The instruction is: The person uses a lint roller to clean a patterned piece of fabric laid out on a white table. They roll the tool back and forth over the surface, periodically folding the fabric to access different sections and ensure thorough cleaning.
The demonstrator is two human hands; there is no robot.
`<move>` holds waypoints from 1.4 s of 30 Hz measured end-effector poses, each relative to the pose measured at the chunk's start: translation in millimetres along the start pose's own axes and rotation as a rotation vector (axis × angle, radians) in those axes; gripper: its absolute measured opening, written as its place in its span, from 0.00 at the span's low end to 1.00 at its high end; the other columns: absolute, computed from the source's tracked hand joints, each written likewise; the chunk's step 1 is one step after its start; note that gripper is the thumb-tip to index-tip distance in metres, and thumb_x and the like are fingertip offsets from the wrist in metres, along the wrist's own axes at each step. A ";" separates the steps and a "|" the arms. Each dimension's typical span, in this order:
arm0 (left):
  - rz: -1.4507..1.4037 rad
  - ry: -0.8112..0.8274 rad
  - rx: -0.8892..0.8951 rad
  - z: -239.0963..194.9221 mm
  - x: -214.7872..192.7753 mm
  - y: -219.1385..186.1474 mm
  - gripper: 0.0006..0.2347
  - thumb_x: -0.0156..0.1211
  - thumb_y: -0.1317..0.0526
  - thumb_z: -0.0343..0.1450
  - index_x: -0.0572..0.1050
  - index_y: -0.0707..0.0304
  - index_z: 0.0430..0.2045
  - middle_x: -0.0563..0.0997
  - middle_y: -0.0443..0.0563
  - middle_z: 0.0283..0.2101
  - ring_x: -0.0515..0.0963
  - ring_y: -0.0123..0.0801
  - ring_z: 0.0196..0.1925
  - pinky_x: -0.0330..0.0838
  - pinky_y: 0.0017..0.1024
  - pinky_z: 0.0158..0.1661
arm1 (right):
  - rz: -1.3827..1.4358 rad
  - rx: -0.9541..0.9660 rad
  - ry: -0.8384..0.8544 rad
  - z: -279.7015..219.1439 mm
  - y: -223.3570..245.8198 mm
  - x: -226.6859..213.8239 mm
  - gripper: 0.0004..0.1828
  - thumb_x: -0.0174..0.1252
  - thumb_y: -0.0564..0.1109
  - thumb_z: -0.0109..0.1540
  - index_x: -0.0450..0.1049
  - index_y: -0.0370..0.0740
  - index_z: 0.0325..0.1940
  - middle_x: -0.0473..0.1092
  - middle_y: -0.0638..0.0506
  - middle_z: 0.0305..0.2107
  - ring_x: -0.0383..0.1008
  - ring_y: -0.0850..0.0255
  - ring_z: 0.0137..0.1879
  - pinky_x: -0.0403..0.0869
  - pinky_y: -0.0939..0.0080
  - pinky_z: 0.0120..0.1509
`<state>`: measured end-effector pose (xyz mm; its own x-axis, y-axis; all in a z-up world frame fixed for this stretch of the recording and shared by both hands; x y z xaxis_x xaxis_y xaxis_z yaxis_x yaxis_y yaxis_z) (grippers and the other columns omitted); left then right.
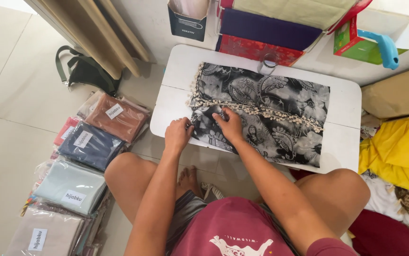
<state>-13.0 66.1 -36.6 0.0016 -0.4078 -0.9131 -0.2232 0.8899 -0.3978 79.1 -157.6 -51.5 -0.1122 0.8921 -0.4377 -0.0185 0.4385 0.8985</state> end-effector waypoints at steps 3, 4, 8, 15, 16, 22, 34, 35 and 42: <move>-0.207 0.043 -0.154 -6.4 -8.2 11.0 0.09 0.64 0.52 0.70 0.77 0.50 0.38 0.83 0.52 0.34 0.83 0.49 0.46 0.77 0.48 0.46 | 0.274 0.021 -0.003 -6.9 11.6 -5.6 0.07 0.69 0.47 0.59 0.81 0.49 0.40 0.73 0.58 0.23 0.71 0.70 0.32 0.72 0.69 0.37; -0.209 0.043 -0.154 -4.7 -5.8 16.7 0.09 0.64 0.52 0.70 0.77 0.50 0.38 0.83 0.52 0.34 0.83 0.49 0.46 0.77 0.48 0.46 | 0.272 0.021 -0.003 -5.6 12.4 -6.9 0.07 0.69 0.47 0.59 0.81 0.49 0.40 0.73 0.58 0.23 0.71 0.70 0.32 0.72 0.69 0.37; -0.358 0.100 -0.310 -6.7 14.4 48.5 0.10 0.69 0.50 0.66 0.80 0.49 0.34 0.85 0.49 0.34 0.85 0.46 0.46 0.77 0.45 0.46 | 0.404 -0.015 -0.027 -5.9 9.0 -11.4 0.08 0.69 0.43 0.59 0.79 0.47 0.42 0.72 0.60 0.23 0.70 0.73 0.31 0.71 0.73 0.35; -0.194 0.271 -0.304 -30.5 -39.4 8.8 0.26 0.52 0.35 0.70 0.83 0.56 0.41 0.87 0.57 0.42 0.82 0.55 0.54 0.74 0.53 0.54 | 0.447 -0.112 -0.022 -27.7 52.9 -17.5 0.09 0.68 0.39 0.60 0.76 0.44 0.41 0.72 0.62 0.28 0.69 0.74 0.37 0.70 0.73 0.44; -0.193 0.270 -0.302 -26.1 -22.7 19.2 0.26 0.52 0.35 0.70 0.83 0.56 0.41 0.87 0.57 0.42 0.82 0.55 0.54 0.74 0.53 0.54 | 0.447 -0.113 -0.024 -33.2 54.3 -18.0 0.09 0.68 0.39 0.60 0.76 0.44 0.41 0.72 0.62 0.28 0.69 0.74 0.37 0.70 0.73 0.44; -0.023 0.104 -0.300 -6.6 10.6 56.7 0.15 0.63 0.44 0.68 0.85 0.54 0.30 0.82 0.59 0.37 0.83 0.58 0.47 0.77 0.54 0.45 | 0.238 -0.409 0.099 -57.2 79.1 -3.8 0.12 0.75 0.38 0.52 0.79 0.45 0.35 0.77 0.53 0.33 0.78 0.60 0.43 0.73 0.61 0.54; 0.087 0.026 -0.106 4.5 17.1 41.7 0.01 0.61 0.59 0.67 0.79 0.47 0.28 0.79 0.48 0.34 0.83 0.47 0.44 0.75 0.47 0.44 | 0.013 -0.743 0.526 -119.5 133.4 30.8 0.16 0.69 0.51 0.59 0.79 0.44 0.48 0.79 0.43 0.40 0.78 0.43 0.51 0.75 0.44 0.57; 0.127 -0.074 -0.060 3.0 -0.4 31.1 0.02 0.61 0.59 0.67 0.77 0.48 0.30 0.78 0.47 0.34 0.82 0.45 0.43 0.74 0.45 0.44 | -0.030 -0.706 0.438 -113.2 130.5 25.5 0.16 0.67 0.52 0.60 0.79 0.46 0.49 0.78 0.46 0.40 0.78 0.46 0.50 0.74 0.46 0.56; -0.103 0.061 0.236 -30.5 -46.5 -68.7 0.21 0.62 0.45 0.70 0.67 0.54 0.50 0.82 0.66 0.37 0.84 0.61 0.44 0.77 0.54 0.46 | 0.038 -0.391 0.078 -78.0 58.4 -13.0 0.11 0.56 0.51 0.69 0.80 0.51 0.52 0.77 0.53 0.33 0.79 0.55 0.40 0.74 0.57 0.49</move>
<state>-27.4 17.7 35.9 -0.0480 -0.5035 -0.8626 0.0087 0.8634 -0.5045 1.9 -152.1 9.2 -0.1948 0.8896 -0.4132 -0.3878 0.3170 0.8655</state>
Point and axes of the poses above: each hand's wrist, its own z-axis towards the middle knuckle, its own x-axis out of the palm, y = z × x, the point moved 10 cm from there along z, towards the middle knuckle
